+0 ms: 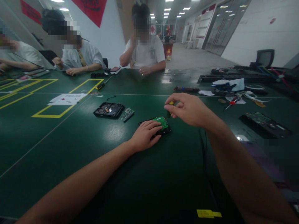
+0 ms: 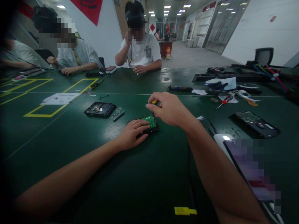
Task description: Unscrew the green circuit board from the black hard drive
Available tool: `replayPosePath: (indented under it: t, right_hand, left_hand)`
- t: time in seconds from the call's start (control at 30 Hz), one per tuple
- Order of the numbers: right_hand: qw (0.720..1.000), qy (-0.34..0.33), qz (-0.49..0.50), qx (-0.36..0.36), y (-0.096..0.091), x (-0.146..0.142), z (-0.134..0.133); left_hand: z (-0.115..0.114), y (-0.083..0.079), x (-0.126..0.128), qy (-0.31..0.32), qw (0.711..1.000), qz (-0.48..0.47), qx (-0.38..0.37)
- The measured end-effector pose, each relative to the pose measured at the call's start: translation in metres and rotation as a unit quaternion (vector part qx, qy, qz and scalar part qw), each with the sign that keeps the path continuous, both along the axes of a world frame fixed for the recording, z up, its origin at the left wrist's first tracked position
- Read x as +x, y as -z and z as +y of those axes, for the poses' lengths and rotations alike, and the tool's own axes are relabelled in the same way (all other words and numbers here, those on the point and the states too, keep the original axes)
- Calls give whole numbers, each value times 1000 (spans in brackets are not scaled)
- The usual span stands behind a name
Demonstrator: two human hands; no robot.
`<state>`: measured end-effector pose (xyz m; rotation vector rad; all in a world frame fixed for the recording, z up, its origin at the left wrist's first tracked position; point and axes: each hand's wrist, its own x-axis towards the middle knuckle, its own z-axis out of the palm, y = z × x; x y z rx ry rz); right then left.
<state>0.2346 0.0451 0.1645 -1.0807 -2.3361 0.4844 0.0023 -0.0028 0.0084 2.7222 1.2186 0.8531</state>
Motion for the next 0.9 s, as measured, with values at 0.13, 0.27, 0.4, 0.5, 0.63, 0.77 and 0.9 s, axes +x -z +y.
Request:
replayPosePath:
  t: [0.13,0.27,0.4,0.5,0.63,0.77,0.9]
  right_hand:
    - [1000,-9,-17,13,-3,1,0]
    - [999,29,-17,17,-3,2,1]
    - [999,49,-7,-2,-1,1,2]
    - [1000,29,-3,-5,0,0,2]
    - [1000,10,-7,9,0,2,2]
    - [999,8,-39,27,0,5,4]
    - [999,35,-36,16,1,2,4]
  left_hand:
    - [0,-1,1,2,1000,3,0]
    - [0,0,1,-1,1000,3,1]
    - [1,2,-1,1,1000,2,6]
    - [1,2,-1,0,1000,5,7]
    - [1,2,-1,0,1000,5,7]
    - [0,0,0,1,1000,5,7]
    - [0,0,0,1,1000,5,8]
